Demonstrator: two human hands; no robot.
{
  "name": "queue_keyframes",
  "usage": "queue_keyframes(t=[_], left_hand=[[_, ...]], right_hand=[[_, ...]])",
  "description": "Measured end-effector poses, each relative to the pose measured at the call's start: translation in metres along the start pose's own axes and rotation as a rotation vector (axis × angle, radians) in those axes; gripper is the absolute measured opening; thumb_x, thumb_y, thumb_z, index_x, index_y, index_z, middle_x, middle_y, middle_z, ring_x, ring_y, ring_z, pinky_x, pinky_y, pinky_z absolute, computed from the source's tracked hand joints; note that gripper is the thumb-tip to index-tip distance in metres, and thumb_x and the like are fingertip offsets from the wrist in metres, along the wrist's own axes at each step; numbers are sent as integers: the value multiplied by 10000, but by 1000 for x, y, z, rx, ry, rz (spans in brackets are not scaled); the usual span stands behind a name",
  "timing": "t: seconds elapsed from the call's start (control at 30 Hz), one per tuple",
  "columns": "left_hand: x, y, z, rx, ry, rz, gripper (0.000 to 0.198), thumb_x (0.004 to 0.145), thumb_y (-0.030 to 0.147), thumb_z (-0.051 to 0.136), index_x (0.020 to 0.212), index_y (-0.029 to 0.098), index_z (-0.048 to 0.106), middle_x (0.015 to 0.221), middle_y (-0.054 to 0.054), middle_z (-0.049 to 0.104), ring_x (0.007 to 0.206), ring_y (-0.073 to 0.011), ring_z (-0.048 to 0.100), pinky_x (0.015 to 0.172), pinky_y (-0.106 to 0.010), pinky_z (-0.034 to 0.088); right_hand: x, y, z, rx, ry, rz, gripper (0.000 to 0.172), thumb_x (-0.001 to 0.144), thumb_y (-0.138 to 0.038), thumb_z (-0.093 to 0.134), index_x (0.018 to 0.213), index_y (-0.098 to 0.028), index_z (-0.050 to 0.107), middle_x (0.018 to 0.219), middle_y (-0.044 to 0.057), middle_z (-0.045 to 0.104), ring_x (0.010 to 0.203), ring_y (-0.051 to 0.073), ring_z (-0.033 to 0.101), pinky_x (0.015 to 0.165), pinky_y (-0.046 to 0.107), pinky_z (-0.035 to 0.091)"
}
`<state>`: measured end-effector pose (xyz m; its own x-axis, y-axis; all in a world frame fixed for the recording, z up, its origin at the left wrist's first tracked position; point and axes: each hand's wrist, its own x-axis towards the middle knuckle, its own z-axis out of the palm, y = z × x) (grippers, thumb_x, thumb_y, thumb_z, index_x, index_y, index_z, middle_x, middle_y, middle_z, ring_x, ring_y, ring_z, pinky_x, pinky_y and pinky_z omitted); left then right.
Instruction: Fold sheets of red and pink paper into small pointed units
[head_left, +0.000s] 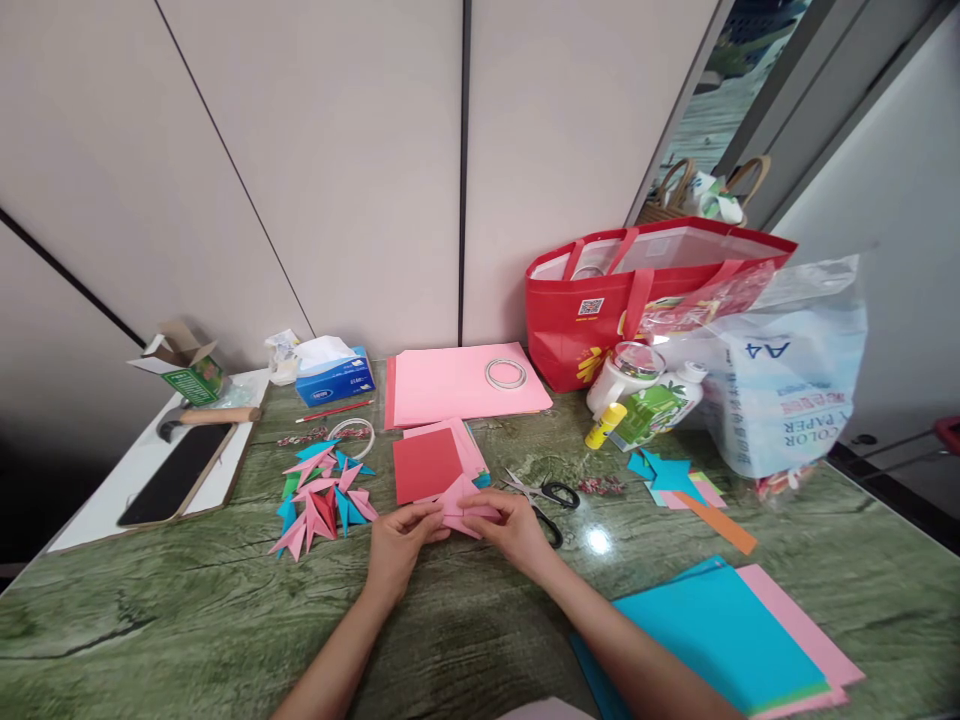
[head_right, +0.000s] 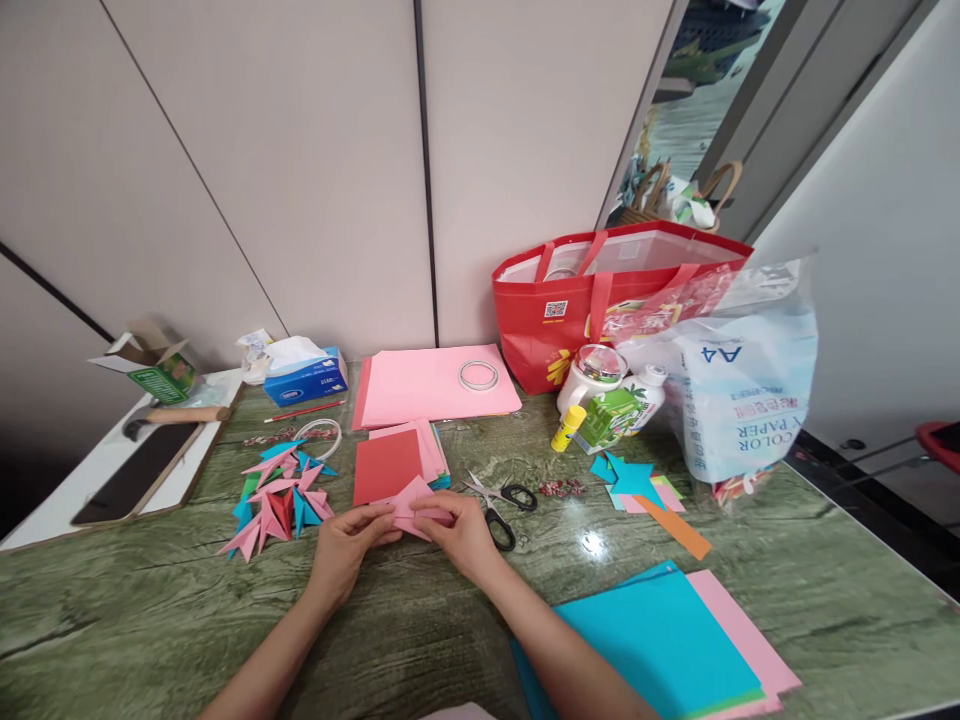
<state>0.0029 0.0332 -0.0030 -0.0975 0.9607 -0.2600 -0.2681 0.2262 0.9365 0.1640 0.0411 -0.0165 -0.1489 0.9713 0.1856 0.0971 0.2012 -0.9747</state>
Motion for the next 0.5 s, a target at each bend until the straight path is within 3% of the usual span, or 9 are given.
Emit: queue_keyframes(t=[0.13, 0.5], left_hand=[[0, 0, 0, 3, -4, 0, 227, 465, 221, 775, 658, 117, 715, 670, -45, 713, 553, -178, 649, 603, -320, 579], [-1, 2, -2, -4, -130, -7, 327, 522, 214, 752, 830, 120, 692, 728, -59, 723, 656, -206, 666, 694, -367, 554]], right_hand=[[1, -3, 0, 12, -45, 22, 159, 655, -320, 671, 753, -198, 704, 704, 23, 655, 627, 143, 586, 566, 238, 466], [2, 3, -3, 8, 45, 22, 100, 656, -259, 662, 714, -191, 709, 685, 37, 657, 634, 160, 586, 573, 262, 468]])
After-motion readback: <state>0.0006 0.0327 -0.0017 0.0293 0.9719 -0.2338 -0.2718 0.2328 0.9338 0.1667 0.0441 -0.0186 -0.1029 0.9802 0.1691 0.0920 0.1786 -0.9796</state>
